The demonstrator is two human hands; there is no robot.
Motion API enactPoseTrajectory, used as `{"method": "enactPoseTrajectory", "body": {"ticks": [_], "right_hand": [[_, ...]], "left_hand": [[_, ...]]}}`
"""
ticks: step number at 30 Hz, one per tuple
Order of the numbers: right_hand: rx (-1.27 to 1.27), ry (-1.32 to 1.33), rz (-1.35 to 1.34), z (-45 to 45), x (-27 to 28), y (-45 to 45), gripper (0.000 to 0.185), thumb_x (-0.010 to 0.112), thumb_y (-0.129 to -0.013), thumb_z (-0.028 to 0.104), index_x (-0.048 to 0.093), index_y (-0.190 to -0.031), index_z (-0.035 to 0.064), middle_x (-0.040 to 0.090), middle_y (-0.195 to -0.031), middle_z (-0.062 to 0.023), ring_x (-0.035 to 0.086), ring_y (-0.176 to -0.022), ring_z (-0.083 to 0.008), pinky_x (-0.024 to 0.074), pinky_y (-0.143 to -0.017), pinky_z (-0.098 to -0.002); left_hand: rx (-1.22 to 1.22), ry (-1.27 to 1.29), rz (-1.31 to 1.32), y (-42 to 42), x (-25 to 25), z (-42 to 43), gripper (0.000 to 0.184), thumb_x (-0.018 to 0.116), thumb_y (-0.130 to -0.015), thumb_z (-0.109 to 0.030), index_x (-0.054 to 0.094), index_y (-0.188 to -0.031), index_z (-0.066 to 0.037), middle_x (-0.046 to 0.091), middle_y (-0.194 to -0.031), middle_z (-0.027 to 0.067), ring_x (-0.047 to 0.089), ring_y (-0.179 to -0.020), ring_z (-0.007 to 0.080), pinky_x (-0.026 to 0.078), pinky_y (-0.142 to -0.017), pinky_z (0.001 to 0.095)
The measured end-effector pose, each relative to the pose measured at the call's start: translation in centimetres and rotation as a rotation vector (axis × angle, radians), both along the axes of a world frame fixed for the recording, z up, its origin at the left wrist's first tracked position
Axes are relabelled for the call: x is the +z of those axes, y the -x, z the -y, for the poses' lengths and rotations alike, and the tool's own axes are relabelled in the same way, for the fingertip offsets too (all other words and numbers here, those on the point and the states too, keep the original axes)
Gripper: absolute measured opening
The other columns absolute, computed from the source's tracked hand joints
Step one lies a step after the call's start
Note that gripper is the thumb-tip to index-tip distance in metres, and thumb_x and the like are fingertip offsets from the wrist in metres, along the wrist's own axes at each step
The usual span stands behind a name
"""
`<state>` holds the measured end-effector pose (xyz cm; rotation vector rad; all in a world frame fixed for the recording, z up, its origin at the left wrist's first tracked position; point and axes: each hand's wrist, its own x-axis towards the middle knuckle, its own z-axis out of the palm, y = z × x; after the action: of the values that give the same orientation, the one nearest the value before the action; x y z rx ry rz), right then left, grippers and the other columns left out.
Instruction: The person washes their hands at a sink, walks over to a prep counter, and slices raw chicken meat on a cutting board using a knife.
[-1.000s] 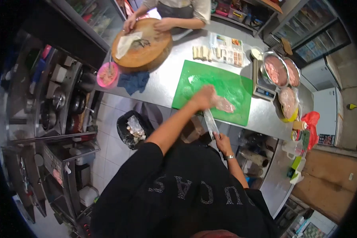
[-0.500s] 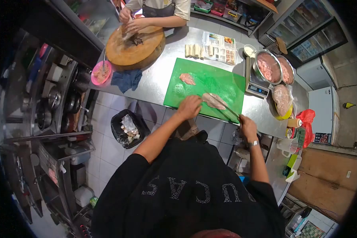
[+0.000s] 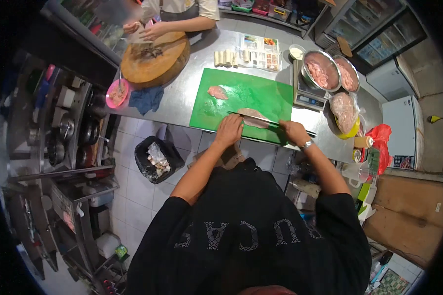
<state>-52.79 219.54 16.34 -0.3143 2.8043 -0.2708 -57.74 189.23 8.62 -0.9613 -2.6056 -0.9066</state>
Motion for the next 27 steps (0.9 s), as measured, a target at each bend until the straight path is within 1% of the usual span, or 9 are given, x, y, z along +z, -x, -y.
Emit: {"method": "enactPoseTrajectory", "body": {"ticks": [4,9,12,14,16,18,22,25,27], "right_hand": [[-0.047,-0.012,-0.166,-10.5,-2.9,-5.8,0.014,0.056,-0.091,0.02,0.063,-0.099,0.0108,0.067,-0.084,-0.0157,0.067,-0.078,-0.0363,0.0522,-0.07,-0.0485],[-0.211,-0.071,-0.118,-15.9,0.9,-13.9,0.015,0.056,-0.093,0.017,0.065,-0.103,0.0104,0.07,-0.089,-0.0147,0.068,-0.079,-0.0362,0.0527,-0.071,-0.0496],[-0.495,-0.044,0.059,-10.6,3.3,-17.0,0.018,0.055,-0.098,0.019,0.061,-0.11,0.0074,0.071,-0.091,-0.0165,0.069,-0.076,-0.0365,0.0536,-0.069,-0.0484],[-0.85,0.615,0.023,-5.2,3.5,-17.6,0.025,0.055,-0.101,0.025,0.056,-0.116,0.0049,0.07,-0.089,-0.0228,0.068,-0.073,-0.0405,0.0531,-0.068,-0.0475],[-0.94,0.767,0.008,0.2,1.9,-17.1,0.035,0.054,-0.102,0.031,0.052,-0.121,0.0019,0.067,-0.087,-0.0284,0.068,-0.079,-0.0447,0.0515,-0.07,-0.0482],[-0.951,0.672,-0.07,5.1,-1.0,-15.9,0.039,0.055,-0.102,0.035,0.054,-0.116,-0.0015,0.065,-0.09,-0.0309,0.065,-0.084,-0.0489,0.0499,-0.071,-0.0508],[-0.969,0.738,0.046,12.9,-5.2,-13.2,0.045,0.053,-0.101,0.042,0.058,-0.1,-0.003,0.065,-0.092,-0.0332,0.06,-0.089,-0.0552,0.0481,-0.075,-0.0564],[-0.952,0.669,0.015,16.6,-7.0,-12.4,0.042,0.052,-0.102,0.04,0.057,-0.097,-0.0007,0.063,-0.085,-0.032,0.061,-0.082,-0.053,0.0468,-0.07,-0.0557],[-0.974,0.641,0.004,17.8,-7.6,-11.1,0.041,0.051,-0.102,0.039,0.057,-0.096,-0.0008,0.063,-0.086,-0.0332,0.059,-0.085,-0.0545,0.0458,-0.072,-0.0581]], "left_hand": [[0.004,0.016,0.032,0.1,-0.7,-0.1,0.027,0.063,-0.09,-0.02,0.062,-0.112,-0.004,0.062,-0.116,0.0144,0.056,-0.115,0.0327,0.045,-0.099,0.0448],[-0.105,-0.055,0.128,1.3,0.3,0.9,0.028,0.068,-0.087,-0.014,0.062,-0.113,-0.005,0.062,-0.119,0.0144,0.057,-0.115,0.0334,0.045,-0.099,0.0448],[-0.213,-0.08,0.041,3.5,2.5,0.2,0.027,0.07,-0.084,-0.009,0.063,-0.11,-0.004,0.063,-0.117,0.0134,0.059,-0.111,0.0334,0.048,-0.095,0.0447],[-0.292,-0.047,-0.017,5.1,2.7,0.0,0.025,0.072,-0.083,-0.007,0.064,-0.107,-0.004,0.064,-0.114,0.0126,0.06,-0.108,0.033,0.049,-0.093,0.0444],[-0.42,-0.004,0.057,7.0,0.8,0.3,0.022,0.073,-0.081,-0.005,0.065,-0.101,-0.003,0.066,-0.108,0.0124,0.062,-0.102,0.0334,0.05,-0.089,0.0431],[-0.456,-0.01,0.061,7.9,0.2,0.6,0.019,0.073,-0.081,-0.007,0.066,-0.098,-0.003,0.067,-0.105,0.0117,0.063,-0.1,0.0324,0.051,-0.088,0.0423],[-0.53,-0.045,0.072,8.6,0.2,1.5,0.016,0.074,-0.08,-0.008,0.067,-0.094,-0.003,0.067,-0.101,0.012,0.063,-0.095,0.0319,0.052,-0.084,0.0413],[-0.565,-0.053,0.094,9.0,0.8,1.7,0.015,0.075,-0.08,-0.007,0.068,-0.093,-0.003,0.067,-0.098,0.0119,0.064,-0.094,0.0316,0.052,-0.083,0.0413],[-0.589,-0.051,0.084,9.3,1.0,1.5,0.015,0.075,-0.08,-0.008,0.068,-0.092,-0.003,0.067,-0.097,0.0117,0.064,-0.093,0.0314,0.052,-0.082,0.0414]]}}
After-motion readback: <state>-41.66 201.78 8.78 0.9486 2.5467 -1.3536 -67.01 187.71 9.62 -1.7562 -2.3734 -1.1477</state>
